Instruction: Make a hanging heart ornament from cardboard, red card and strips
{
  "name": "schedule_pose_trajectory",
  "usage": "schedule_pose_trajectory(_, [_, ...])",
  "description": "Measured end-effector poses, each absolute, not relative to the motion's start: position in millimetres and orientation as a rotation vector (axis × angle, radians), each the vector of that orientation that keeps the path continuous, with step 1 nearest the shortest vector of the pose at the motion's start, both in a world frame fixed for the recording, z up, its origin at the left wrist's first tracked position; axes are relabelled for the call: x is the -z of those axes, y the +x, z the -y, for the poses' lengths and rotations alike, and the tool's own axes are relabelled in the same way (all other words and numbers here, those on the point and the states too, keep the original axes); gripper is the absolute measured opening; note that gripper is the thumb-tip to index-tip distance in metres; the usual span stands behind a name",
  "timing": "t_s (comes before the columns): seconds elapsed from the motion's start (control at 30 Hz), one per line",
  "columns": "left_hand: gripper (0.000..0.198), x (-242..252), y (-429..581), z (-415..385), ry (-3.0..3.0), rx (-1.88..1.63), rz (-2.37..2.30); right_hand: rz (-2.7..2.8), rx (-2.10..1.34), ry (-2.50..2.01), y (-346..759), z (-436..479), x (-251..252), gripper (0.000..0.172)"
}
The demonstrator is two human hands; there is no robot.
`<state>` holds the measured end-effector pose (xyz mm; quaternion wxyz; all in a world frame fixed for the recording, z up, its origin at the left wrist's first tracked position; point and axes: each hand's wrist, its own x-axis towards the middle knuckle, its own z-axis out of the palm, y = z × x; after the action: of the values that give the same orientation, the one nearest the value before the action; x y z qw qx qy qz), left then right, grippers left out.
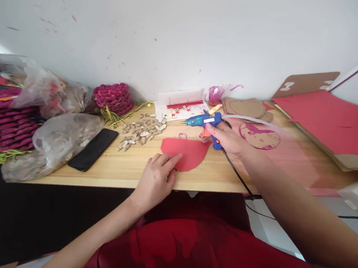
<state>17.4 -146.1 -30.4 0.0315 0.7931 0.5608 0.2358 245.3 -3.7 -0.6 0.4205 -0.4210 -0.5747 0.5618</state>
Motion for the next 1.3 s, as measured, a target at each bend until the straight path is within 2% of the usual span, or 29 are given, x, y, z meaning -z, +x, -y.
schedule_pose_trajectory(0.17, [0.043, 31.4, -14.1, 143.1, 2.382, -0.827, -1.773, 1.476, -1.627, -1.191, 259.8, 27.7, -0.4, 0.044])
schedule_pose_trajectory(0.3, [0.038, 29.6, -18.2, 139.3, 2.198, -0.953, -1.774, 1.473, -1.503, -1.136, 264.4, 29.1, 4.1, 0.041])
schedule_pose_trajectory(0.57, [0.054, 30.5, -1.8, 153.7, 2.182, -0.893, -1.809, 1.701, -1.33, -1.046, 246.9, -0.1, 5.7, 0.037])
schedule_pose_trajectory(0.67, [0.058, 31.1, -5.9, 160.1, 2.196, -0.867, -1.805, 1.654, -1.446, -1.09, 251.9, 7.1, 1.8, 0.033])
schedule_pose_trajectory(0.8, [0.061, 30.0, -10.3, 160.9, 2.172, -0.865, -1.809, 1.538, -1.619, -1.183, 264.3, 31.0, -1.1, 0.037])
schedule_pose_trajectory(0.93, [0.057, 29.6, -12.1, 146.6, 2.095, -0.853, -1.783, 1.347, -1.919, -1.048, 270.2, 60.1, 0.2, 0.043])
schedule_pose_trajectory(1.07, [0.055, 30.6, -16.0, 122.1, 2.078, -0.843, -1.733, 1.116, -2.104, -0.95, 270.7, 82.9, 2.6, 0.041])
schedule_pose_trajectory(1.17, [0.051, 30.5, -18.2, 109.3, 2.08, -0.853, -1.723, 1.12, -2.06, -0.922, 274.3, 86.1, 4.1, 0.042])
schedule_pose_trajectory(1.3, [0.05, 31.6, -15.9, 106.0, 2.092, -0.902, -1.702, 1.16, -1.723, -1.029, 281.2, 67.9, 5.8, 0.042])
